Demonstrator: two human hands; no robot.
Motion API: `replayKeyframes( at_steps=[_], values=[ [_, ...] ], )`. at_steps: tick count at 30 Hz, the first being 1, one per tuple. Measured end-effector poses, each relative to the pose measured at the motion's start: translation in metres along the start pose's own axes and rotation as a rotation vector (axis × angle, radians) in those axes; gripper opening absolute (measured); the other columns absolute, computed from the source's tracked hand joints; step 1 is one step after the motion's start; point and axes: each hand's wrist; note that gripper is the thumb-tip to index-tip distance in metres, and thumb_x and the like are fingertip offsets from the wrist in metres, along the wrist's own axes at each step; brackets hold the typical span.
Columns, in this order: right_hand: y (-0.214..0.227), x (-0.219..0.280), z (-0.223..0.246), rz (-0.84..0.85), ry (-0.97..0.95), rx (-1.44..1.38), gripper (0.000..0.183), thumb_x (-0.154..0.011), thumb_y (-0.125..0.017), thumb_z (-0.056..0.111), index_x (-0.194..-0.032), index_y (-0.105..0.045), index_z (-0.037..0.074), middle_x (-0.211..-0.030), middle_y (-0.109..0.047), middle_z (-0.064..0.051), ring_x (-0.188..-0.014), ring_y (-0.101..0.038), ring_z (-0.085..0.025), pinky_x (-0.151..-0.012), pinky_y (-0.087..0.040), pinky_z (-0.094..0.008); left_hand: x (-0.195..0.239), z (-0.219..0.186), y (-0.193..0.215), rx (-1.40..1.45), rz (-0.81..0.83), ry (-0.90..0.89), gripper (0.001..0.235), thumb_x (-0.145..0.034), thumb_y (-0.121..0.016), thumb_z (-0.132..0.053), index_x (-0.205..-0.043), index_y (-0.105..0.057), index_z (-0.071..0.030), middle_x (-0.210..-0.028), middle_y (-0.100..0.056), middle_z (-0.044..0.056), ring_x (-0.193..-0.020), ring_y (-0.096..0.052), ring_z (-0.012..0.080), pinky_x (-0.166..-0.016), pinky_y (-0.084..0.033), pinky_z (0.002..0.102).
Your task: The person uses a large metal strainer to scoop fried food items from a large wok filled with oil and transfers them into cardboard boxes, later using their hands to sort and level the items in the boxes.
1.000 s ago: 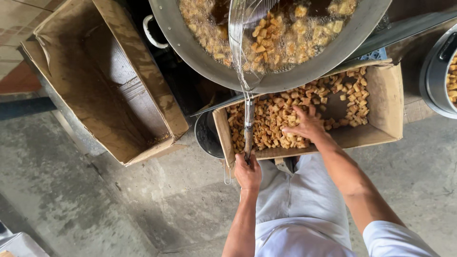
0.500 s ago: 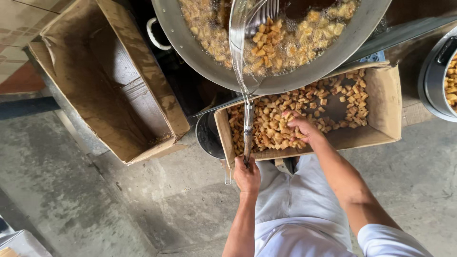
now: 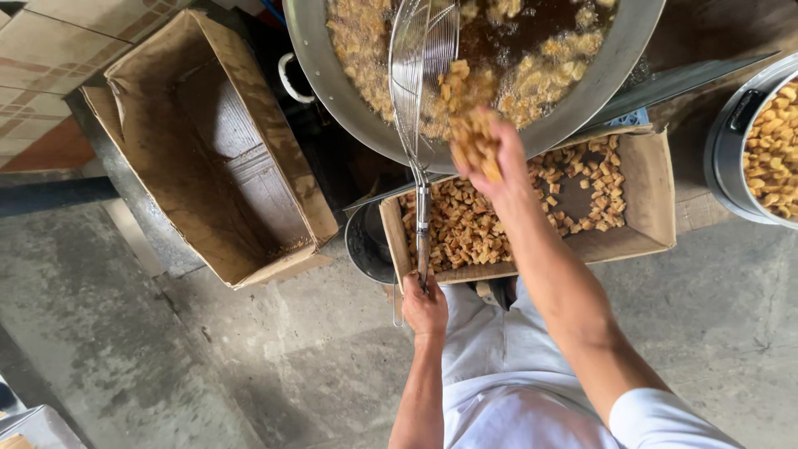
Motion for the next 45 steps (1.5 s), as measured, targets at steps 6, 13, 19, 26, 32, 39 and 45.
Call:
replayKeyframes(
  at_steps=[6,13,19,26,32,39,45],
  values=[
    [-0.082,-0.076,0.021,-0.306,-0.117,0.270,0.074,-0.080,-0.063,0.057,-0.133,-0.052,0.006,-0.112,-0.051,-0.019,-0.109,-0.054,-0.039,-0.091,-0.048,-0.077,-0.011,0.006,-0.012,-0.059,0.022,-0.027,0.022,-0.095,-0.070,-0.024,-0.098,-0.055,-0.008,-0.084,-0.068,0.019,-0.076,-0.065,0.0456,-0.064,-0.049,0.054],
    [0.027,0.067,0.003,-0.331,-0.009,0.392,0.065,-0.097,-0.055,0.027,-0.155,-0.039,0.003,-0.165,-0.029,-0.025,-0.148,-0.037,-0.043,-0.101,-0.052,-0.064,-0.020,0.002,-0.011,-0.021,0.000,0.028,0.019,-0.092,-0.068,-0.021,-0.101,-0.056,-0.009,-0.085,-0.070,0.017,-0.075,-0.066,0.0450,-0.065,-0.051,0.053],
    [0.178,0.086,-0.045,-0.626,-0.416,1.367,0.116,-0.069,-0.073,0.067,-0.162,-0.022,0.019,-0.161,-0.031,-0.026,-0.135,-0.045,-0.054,-0.105,-0.041,-0.071,-0.020,0.006,-0.009,0.029,-0.044,-0.058,0.019,-0.093,-0.068,-0.018,-0.103,-0.056,-0.007,-0.085,-0.069,0.017,-0.076,-0.066,0.0439,-0.065,-0.051,0.051],
    [0.200,0.066,-0.108,-0.322,-0.726,2.087,0.140,-0.060,-0.078,0.087,-0.161,0.003,0.034,-0.166,-0.008,-0.022,-0.149,-0.014,-0.054,-0.113,-0.018,-0.076,-0.017,-0.004,-0.006,0.052,-0.032,-0.013,0.019,-0.093,-0.071,-0.019,-0.100,-0.058,-0.007,-0.079,-0.069,0.016,-0.072,-0.066,0.0414,-0.064,-0.052,0.048],
    [0.201,0.073,-0.131,0.071,-0.616,2.232,0.127,-0.060,-0.086,0.072,-0.161,-0.015,0.044,-0.164,-0.018,-0.023,-0.145,-0.025,-0.057,-0.108,-0.045,-0.066,-0.012,0.002,-0.011,0.060,-0.045,-0.038,0.019,-0.093,-0.071,-0.018,-0.101,-0.060,-0.006,-0.083,-0.068,0.018,-0.073,-0.066,0.0411,-0.065,-0.052,0.047],
    [0.195,0.063,-0.131,-0.022,-0.766,2.131,0.121,-0.060,-0.082,0.062,-0.160,-0.016,0.044,-0.169,-0.014,-0.021,-0.145,-0.029,-0.055,-0.091,-0.062,-0.052,-0.009,0.013,-0.017,0.086,-0.034,-0.027,0.019,-0.093,-0.070,-0.017,-0.107,-0.062,-0.007,-0.083,-0.070,0.017,-0.074,-0.067,0.0399,-0.066,-0.053,0.046],
    [0.147,0.066,-0.109,0.048,-0.816,2.273,0.124,-0.070,-0.086,0.073,-0.164,-0.010,0.044,-0.164,-0.017,-0.019,-0.145,-0.028,-0.051,-0.102,-0.044,-0.065,-0.006,0.014,-0.017,0.097,-0.022,-0.026,0.020,-0.092,-0.072,-0.015,-0.106,-0.061,-0.006,-0.083,-0.069,0.016,-0.072,-0.067,0.0392,-0.065,-0.053,0.046]
  ],
)
Point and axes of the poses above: each hand's wrist, its own x-axis away from the middle knuckle, its own y-axis out of the back of the hand, z = x × y
